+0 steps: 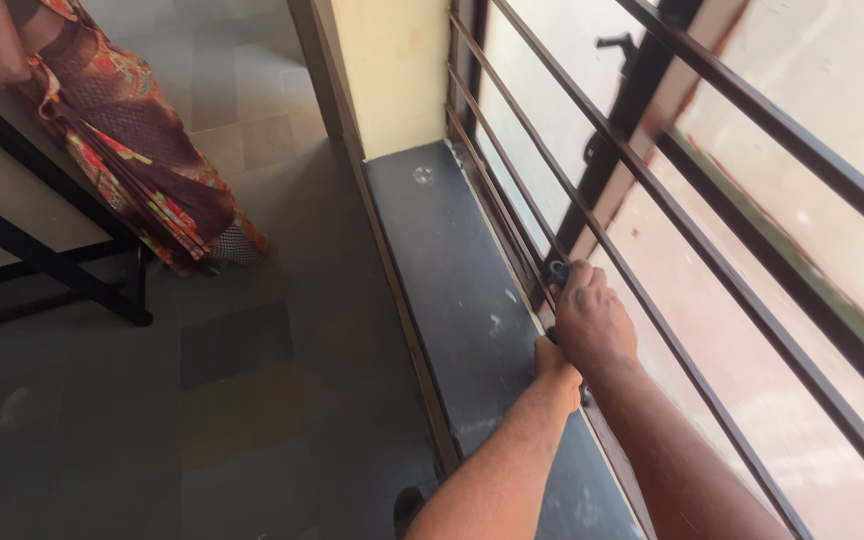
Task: The person wipes a metal window grille and the adjacent window sill with a dark cloth. They clean the horizontal bars and vertical frame, then wipe the sill surface, repeating the process on different sections of the grille.
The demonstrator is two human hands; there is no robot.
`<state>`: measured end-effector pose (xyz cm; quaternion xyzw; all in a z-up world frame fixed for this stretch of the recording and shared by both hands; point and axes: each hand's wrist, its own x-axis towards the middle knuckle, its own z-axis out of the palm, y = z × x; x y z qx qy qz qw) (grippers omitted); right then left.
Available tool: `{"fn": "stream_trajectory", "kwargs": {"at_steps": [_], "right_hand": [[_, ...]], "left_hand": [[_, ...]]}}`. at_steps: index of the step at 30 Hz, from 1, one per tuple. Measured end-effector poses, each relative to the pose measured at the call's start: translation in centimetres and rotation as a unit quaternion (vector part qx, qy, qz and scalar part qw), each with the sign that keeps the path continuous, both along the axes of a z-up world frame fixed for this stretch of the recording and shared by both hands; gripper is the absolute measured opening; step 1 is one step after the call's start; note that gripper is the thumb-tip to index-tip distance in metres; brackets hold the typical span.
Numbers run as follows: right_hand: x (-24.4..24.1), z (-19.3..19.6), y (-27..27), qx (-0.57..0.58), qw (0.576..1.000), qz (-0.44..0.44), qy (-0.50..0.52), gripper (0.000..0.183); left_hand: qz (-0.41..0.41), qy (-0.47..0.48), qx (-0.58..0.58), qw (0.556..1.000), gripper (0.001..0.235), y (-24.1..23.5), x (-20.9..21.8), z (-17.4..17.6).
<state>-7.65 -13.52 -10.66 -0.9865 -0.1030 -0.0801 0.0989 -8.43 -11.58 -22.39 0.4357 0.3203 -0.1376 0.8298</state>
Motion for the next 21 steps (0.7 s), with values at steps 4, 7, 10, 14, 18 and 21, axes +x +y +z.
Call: {"fn": "stream_trajectory", "kwargs": {"at_steps": [4,7,10,14,18,21], "right_hand": [[1.9,-0.1,0.6,0.019,1.000,-0.001,0.019,0.046],[1.3,-0.2,0.1,0.058,0.998,0.012,-0.004,0.047],[0.3,0.3,-0.4,0.091,0.996,0.011,0.003,0.045],[-3.0,0.4,-2.5,0.083,0.996,-0.012,0.021,0.040],[-8.6,-0.1,-6.0,0.065,0.998,-0.023,0.012,0.036],[-13.7,-0.6,-8.8,0.046,0.998,-0.029,-0.019,0.034]], "left_hand": [[-0.022,-0.040,-0.004,0.999,0.048,1.6,2.7,-1.9],[-0.011,-0.040,-0.013,0.999,0.054,1.2,2.2,-2.5],[0.025,-0.057,-0.011,0.998,0.070,0.6,0.9,-1.9],[-0.007,-0.029,0.035,0.999,0.090,-0.5,-2.1,-1.2],[-0.052,-0.026,0.103,0.993,0.087,-2.5,-6.7,-0.4],[-0.092,-0.037,0.130,0.987,0.080,-4.2,-10.7,-0.2]]}}
